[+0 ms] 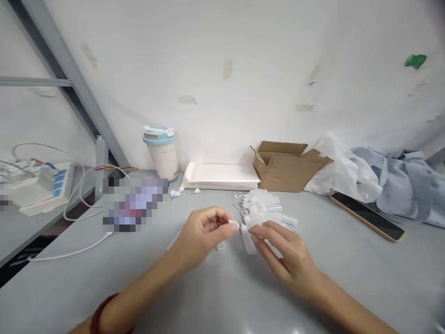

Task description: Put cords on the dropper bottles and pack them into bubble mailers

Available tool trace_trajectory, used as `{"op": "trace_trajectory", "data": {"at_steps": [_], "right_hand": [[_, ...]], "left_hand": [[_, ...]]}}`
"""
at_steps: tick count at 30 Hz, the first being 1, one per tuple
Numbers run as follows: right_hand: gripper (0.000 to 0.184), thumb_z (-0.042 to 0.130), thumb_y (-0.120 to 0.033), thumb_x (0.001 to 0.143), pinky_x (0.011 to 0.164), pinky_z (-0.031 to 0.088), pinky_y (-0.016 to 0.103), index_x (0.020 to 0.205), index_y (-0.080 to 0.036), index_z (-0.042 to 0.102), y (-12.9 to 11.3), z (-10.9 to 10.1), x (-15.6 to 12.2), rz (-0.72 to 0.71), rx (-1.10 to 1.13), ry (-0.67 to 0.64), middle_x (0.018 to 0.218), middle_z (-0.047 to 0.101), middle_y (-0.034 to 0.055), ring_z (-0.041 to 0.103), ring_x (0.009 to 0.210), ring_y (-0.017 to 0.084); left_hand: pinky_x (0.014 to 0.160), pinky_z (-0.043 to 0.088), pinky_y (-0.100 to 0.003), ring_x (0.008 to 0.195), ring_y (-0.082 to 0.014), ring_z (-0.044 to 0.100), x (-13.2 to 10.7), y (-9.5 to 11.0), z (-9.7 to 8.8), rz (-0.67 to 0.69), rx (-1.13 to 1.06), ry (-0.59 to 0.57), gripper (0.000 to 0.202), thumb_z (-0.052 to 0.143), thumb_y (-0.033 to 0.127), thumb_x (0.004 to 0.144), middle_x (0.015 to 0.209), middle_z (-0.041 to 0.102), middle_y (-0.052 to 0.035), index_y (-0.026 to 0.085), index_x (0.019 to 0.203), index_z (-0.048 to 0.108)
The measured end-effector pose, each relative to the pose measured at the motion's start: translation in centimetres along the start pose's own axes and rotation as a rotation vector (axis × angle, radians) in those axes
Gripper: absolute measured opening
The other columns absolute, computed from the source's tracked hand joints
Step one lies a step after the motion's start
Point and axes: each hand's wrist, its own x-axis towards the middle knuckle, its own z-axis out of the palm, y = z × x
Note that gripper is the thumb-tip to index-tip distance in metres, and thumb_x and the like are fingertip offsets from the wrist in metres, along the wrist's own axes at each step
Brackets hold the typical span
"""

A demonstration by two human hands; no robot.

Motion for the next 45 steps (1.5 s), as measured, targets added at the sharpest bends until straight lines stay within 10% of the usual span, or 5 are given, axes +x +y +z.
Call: {"op": "trace_trajectory", "data": {"at_steps": [7, 18, 45], "right_hand": [[0.026, 0.037, -0.007, 0.085, 0.047, 0.033, 0.024, 0.092, -0.014, 0.061, -0.3, 0.9, -0.4, -0.192, -0.15, -0.084, 0.069, 0.051, 0.0048, 0.041, 0.056, 0.013], [0.028, 0.042, -0.002, 0.074, 0.045, 0.033, 0.025, 0.09, -0.014, 0.061, -0.5, 0.4, -0.4, -0.35, -0.32, -0.087, 0.067, 0.052, 0.0066, 0.043, 0.057, 0.016], [0.031, 0.036, 0.0, 0.077, 0.048, 0.033, 0.022, 0.096, -0.016, 0.055, -0.5, 0.3, -0.6, -0.228, -0.207, -0.131, 0.075, 0.05, 0.0063, 0.041, 0.057, 0.014]], "left_hand": [[0.059, 0.042, -0.023, 0.062, -0.0111, 0.05, -0.3, -0.4, 0.6, -0.031, -0.003, 0.111, 0.022, 0.062, 0.038, 0.077, 0.073, 0.06, -0.0002, 0.017, 0.081, 0.064], [0.06, 0.041, -0.021, 0.065, -0.0102, 0.05, -0.2, -0.2, 0.3, -0.116, -0.048, -0.087, 0.018, 0.063, 0.034, 0.077, 0.069, 0.057, 0.0019, 0.016, 0.077, 0.063], [0.063, 0.046, -0.023, 0.062, -0.0103, 0.054, 0.2, -0.1, -0.4, -0.106, -0.107, -0.161, 0.016, 0.067, 0.03, 0.075, 0.066, 0.059, 0.0016, 0.015, 0.08, 0.066]]}}
